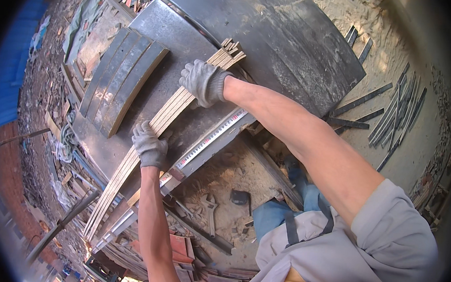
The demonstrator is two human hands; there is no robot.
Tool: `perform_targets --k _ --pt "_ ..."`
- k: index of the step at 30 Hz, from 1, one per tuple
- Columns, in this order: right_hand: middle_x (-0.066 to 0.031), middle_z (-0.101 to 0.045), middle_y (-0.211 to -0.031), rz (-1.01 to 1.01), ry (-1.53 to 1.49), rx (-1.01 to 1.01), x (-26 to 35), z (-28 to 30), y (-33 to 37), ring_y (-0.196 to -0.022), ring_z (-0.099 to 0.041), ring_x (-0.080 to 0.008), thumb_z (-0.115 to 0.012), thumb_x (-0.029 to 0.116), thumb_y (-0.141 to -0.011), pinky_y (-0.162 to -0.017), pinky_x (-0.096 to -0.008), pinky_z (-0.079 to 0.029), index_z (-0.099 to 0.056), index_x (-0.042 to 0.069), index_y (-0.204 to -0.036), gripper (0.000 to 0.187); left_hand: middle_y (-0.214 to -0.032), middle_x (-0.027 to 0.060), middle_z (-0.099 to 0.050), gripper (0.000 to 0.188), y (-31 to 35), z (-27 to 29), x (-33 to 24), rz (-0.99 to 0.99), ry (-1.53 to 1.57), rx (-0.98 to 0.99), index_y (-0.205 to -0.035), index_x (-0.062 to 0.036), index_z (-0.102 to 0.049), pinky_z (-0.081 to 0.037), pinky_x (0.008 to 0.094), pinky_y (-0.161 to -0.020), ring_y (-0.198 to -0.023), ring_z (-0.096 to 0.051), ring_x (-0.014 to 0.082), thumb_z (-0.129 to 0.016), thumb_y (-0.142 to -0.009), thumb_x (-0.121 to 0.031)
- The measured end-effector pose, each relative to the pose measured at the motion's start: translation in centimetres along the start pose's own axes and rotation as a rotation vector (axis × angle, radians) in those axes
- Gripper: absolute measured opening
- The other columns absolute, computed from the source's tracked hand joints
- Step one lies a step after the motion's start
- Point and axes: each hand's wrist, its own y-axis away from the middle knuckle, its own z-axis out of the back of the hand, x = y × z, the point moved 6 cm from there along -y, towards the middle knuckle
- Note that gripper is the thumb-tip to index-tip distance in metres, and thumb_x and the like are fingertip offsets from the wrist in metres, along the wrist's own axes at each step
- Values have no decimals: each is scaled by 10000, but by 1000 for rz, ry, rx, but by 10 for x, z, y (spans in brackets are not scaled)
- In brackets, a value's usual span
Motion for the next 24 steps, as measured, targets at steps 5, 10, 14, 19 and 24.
perform_targets --k 5,10,14,19,24 --pt "-101 -684 -1174 -28 43 -7 2 9 -11 -1152 -627 -247 -773 533 -861 -943 -406 -486 -701 64 -1216 592 -1286 180 -634 904 -8 5 8 12 -62 35 -1307 -51 -552 -490 518 -1039 -1211 -603 391 -960 -677 -554" --pt "-120 -689 -1181 -33 57 -34 11 18 -4 -1146 -639 -268 -765 578 -859 -932 -426 -483 -712 67 -1192 612 -1228 183 -637 838 2 18 3 -8 -13 -20 -1239 -50 -556 -493 516 -1012 -1176 -606 390 -943 -705 -568" --pt "-113 -689 -1197 -35 14 28 30 15 34 -1171 -634 -270 -761 575 -869 -947 -422 -476 -709 75 -1212 609 -1197 177 -634 818 44 31 -20 -10 -6 -8 -1211 -51 -554 -494 517 -979 -1136 -607 389 -941 -706 -564" --pt "-84 -676 -1212 1 -31 90 74 -1 112 -1175 -624 -233 -718 462 -910 -1005 -395 -471 -690 65 -1254 526 -1190 174 -621 730 130 35 -60 39 12 124 -1250 -57 -535 -481 512 -989 -1142 -602 375 -918 -723 -388" --pt "-95 -677 -1098 59 -14 101 159 -11 228 -1066 -639 -251 -730 312 -857 -924 -368 -496 -707 85 -1106 338 -1396 225 -563 926 273 54 -109 26 154 149 -1420 -17 -482 -420 539 -1149 -1306 -551 401 -893 -750 -507"
